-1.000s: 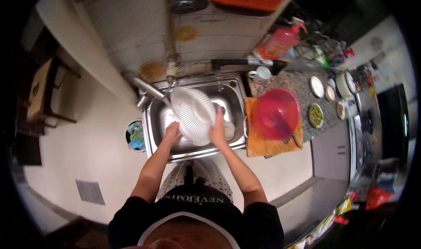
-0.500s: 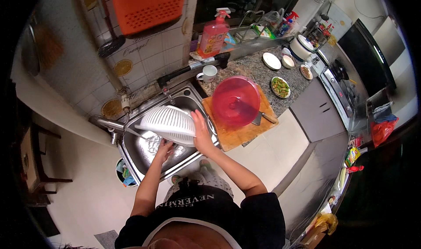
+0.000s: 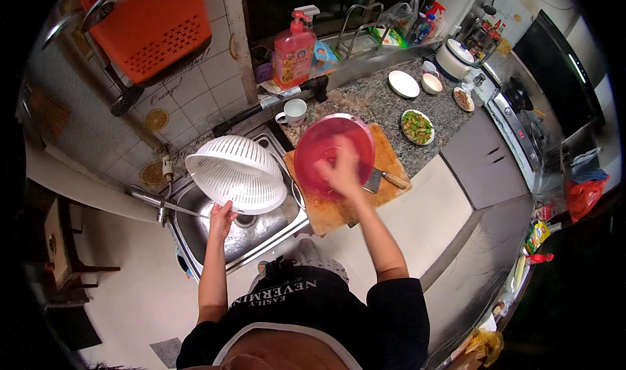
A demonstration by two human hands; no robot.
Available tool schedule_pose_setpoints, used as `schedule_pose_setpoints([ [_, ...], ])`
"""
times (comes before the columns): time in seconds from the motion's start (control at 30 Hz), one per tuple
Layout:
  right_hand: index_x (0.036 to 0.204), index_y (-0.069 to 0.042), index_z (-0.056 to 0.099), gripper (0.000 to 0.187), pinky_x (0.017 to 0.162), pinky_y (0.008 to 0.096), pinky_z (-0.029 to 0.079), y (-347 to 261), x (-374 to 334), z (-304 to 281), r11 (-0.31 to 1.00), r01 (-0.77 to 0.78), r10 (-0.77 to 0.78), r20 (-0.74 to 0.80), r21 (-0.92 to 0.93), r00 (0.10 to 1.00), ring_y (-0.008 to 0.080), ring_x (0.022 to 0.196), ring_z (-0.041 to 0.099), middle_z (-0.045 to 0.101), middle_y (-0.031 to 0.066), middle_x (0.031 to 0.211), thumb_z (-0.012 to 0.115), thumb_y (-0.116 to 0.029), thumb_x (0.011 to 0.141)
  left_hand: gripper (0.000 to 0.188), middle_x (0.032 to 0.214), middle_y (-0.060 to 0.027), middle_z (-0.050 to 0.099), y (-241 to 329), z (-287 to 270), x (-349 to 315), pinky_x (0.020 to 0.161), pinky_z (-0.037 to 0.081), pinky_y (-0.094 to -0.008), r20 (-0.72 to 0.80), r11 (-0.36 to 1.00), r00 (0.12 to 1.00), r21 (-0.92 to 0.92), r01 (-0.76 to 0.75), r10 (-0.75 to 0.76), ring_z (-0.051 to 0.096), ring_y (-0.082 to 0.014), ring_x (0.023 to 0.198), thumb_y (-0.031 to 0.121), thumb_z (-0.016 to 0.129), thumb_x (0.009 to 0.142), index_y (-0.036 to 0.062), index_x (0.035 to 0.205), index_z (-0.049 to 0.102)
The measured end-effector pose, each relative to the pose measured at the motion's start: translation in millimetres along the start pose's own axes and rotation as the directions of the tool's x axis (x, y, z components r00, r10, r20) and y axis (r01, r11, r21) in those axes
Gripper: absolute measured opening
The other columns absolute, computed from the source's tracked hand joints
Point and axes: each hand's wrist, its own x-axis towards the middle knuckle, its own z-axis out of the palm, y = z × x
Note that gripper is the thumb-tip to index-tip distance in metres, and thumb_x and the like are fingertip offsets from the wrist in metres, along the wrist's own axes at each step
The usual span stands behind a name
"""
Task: The person washes a salad spinner, a plastic container, a knife, a cutting board, and a white plate in a sink using a cloth and running water.
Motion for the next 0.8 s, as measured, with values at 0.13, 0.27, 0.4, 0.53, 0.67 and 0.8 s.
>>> schedule_pose_setpoints([
  [0.13,0.113,0.002,0.04,0.064,0.083,0.0403,0.041,113.6,-13.2,-19.7,0.881,-0.452,0.472,-0.248,0.137,0.846,0.0299,0.101,0.049,0.049,0.0207,0.11,0.071,-0.024,0.065,0.024,0.09,-0.0059,0.059,1.1,-28.0,-10.4,0.066,0.051,-0.0275,-0.092,0.999,0.995,0.044,-0.021,0.025,0.06,-0.0161,0.076,0.009,0.057,0.079,0.0066,0.102,0.048],
  [0.27,0.116,-0.013,0.04,0.049,0.077,0.0476,0.043,154.5,-42.0,-8.6,0.069,-0.9,0.738,0.586,0.43,0.336,0.0222,0.102,0.048,0.047,0.011,0.114,0.058,-0.007,0.071,0.023,0.092,-0.0075,0.059,14.4,-38.9,-30.7,0.07,0.05,-0.0298,-0.084,0.99,0.991,-0.081,-0.114,0.107,0.06,-0.0175,0.08,0.003,0.052,0.079,0.0036,0.102,0.05],
  [0.4,0.123,-0.008,0.033,0.062,0.09,0.0359,0.037,122.2,-30.5,18.9,0.489,-0.531,0.484,0.291,0.692,0.825,0.0257,0.107,0.045,0.046,0.0125,0.114,0.038,0.013,0.065,0.025,0.094,-0.0097,0.059,27.0,-39.8,-50.2,0.072,0.051,-0.0303,-0.13,0.983,0.983,-0.116,-0.143,0.127,0.06,-0.0193,0.084,-0.001,0.05,0.078,-0.0011,0.103,0.05],
  [0.53,0.128,-0.004,0.022,0.07,0.099,0.0329,0.025,26.1,-7.1,30.7,0.958,-0.087,0.077,0.047,0.272,0.996,0.0281,0.118,0.034,0.032,0.018,0.126,0.033,0.018,0.063,0.027,0.094,-0.0088,0.059,18.4,-70.2,-45.7,0.07,0.051,-0.029,-0.096,0.986,0.985,-0.072,-0.152,0.145,0.06,-0.0188,0.083,-0.002,0.05,0.078,0.0006,0.105,0.049],
  [0.67,0.128,-0.002,0.022,0.07,0.101,0.0373,0.019,-35.7,-9.7,39.3,0.984,0.161,-0.161,0.0,0.078,0.987,0.034,0.121,0.026,0.028,0.0214,0.127,0.039,0.016,0.062,0.027,0.097,-0.0084,0.058,11.0,-82.8,-41.9,0.072,0.051,-0.0313,-0.082,0.981,0.987,-0.125,-0.147,0.138,0.059,-0.0191,0.084,-0.001,0.049,0.08,0.0033,0.107,0.047],
  [0.8,0.128,-0.001,0.022,0.069,0.102,0.0387,0.018,-60.1,-25.5,48.6,0.985,0.167,-0.166,-0.021,0.048,0.986,0.0369,0.122,0.023,0.026,0.022,0.128,0.039,0.014,0.062,0.029,0.098,-0.0088,0.058,14.4,-71.3,-44.9,0.074,0.051,-0.0338,-0.04,0.981,0.995,-0.171,-0.094,0.088,0.058,-0.0197,0.086,0.0,0.05,0.08,0.0037,0.109,0.045],
])
